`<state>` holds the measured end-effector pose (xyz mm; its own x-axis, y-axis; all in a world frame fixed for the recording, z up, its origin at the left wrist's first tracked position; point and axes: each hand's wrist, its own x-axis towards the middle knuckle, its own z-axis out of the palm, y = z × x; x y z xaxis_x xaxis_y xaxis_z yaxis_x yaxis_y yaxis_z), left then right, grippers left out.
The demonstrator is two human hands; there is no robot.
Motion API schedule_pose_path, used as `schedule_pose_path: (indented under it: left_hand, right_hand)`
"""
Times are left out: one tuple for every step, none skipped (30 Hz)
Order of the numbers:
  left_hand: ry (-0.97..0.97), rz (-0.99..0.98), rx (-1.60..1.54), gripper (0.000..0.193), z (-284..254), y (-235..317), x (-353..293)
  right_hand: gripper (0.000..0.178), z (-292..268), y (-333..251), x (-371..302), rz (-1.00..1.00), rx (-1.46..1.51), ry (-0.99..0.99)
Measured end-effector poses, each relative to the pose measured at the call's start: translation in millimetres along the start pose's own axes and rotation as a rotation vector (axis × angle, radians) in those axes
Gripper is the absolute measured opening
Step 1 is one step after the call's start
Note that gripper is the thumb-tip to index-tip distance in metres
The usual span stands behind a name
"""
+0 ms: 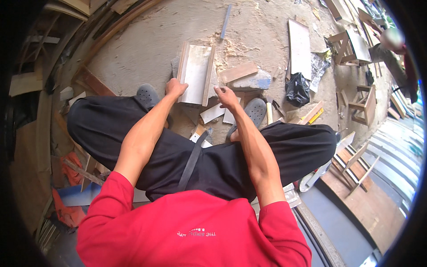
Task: The person sits on the floor and assembles small wooden pieces. They align a white rectangular piece with a wooden frame, then use a hammer to drive nails into the assembly. The person repeats this process with another piece, securing it with nails.
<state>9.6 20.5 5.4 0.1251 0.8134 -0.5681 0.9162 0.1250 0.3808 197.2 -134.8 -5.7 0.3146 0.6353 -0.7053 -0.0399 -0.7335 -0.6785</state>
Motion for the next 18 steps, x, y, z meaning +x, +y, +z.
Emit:
schedule_pose_path:
  left_hand:
    - [-0.033,0.015,0.019,0.049,-2,-1,4]
    - [-0.066,0.03,0.037,0.055,-4,-3,8]
    - [-0.08,0.04,0.02,0.061,-4,-7,12]
    - [-0.094,0.049,0.003,0.068,-5,-12,17]
    - [-0.107,0.058,-0.014,0.075,-6,-19,20]
    - [-0.138,0.054,-0.071,0.079,-7,-22,19]
    - [-0.167,0.049,-0.128,0.082,-9,-25,18]
    - [-0.196,0.043,-0.186,0.085,-10,-28,17]
    - [-0.289,0.034,-0.292,0.087,-15,-26,11]
    - [-0.383,0.023,-0.396,0.088,-24,-24,1]
    - [-0.477,0.011,-0.5,0.089,-28,-23,-5]
    - [-0.467,-0.028,-0.53,0.088,-29,-28,-7]
    - [-0.457,-0.066,-0.56,0.086,-27,-32,-9]
    - [-0.449,-0.103,-0.59,0.085,-24,-36,-11]
    - [-0.478,-0.109,-0.644,0.083,-21,-43,-9]
    - [-0.507,-0.113,-0.698,0.082,-17,-50,-6]
    - [-0.536,-0.116,-0.752,0.08,-13,-56,-4]
    - [-0.486,-0.118,-0.782,0.072,-10,-53,-7]
  right_hand:
    - [0.064,8,-5,-3,-0.021,-0.031,-0.009]
    - [0.068,12,-10,-5,0.01,-0.056,-0.028]
    - [0.07,15,-16,-9,0.026,-0.049,-0.038]
    - [0.072,19,-23,-14,0.042,-0.043,-0.049]
    - [0.074,24,-27,-17,0.057,-0.037,-0.061]
    - [0.076,25,-28,-17,0.053,-0.034,-0.08]
    - [0.078,26,-30,-17,0.048,-0.03,-0.1]
    - [0.081,27,-32,-16,0.042,-0.028,-0.122]
    - [0.081,28,-30,-14,0.054,-0.016,-0.099]
    - [0.081,30,-26,-12,0.069,-0.005,-0.078]
    - [0.082,32,-21,-10,0.083,0.007,-0.056]
    - [0.08,37,-20,-10,0.085,0.037,-0.04]
    - [0.079,41,-19,-10,0.088,0.067,-0.024]
    - [0.078,44,-17,-10,0.091,0.098,-0.006]
    - [0.077,49,-19,-15,0.086,0.143,-0.016]
    - [0.076,53,-20,-22,0.081,0.189,-0.026]
    - [0.076,56,-22,-26,0.077,0.235,-0.036]
    - [0.071,56,-17,-25,0.072,0.272,-0.021]
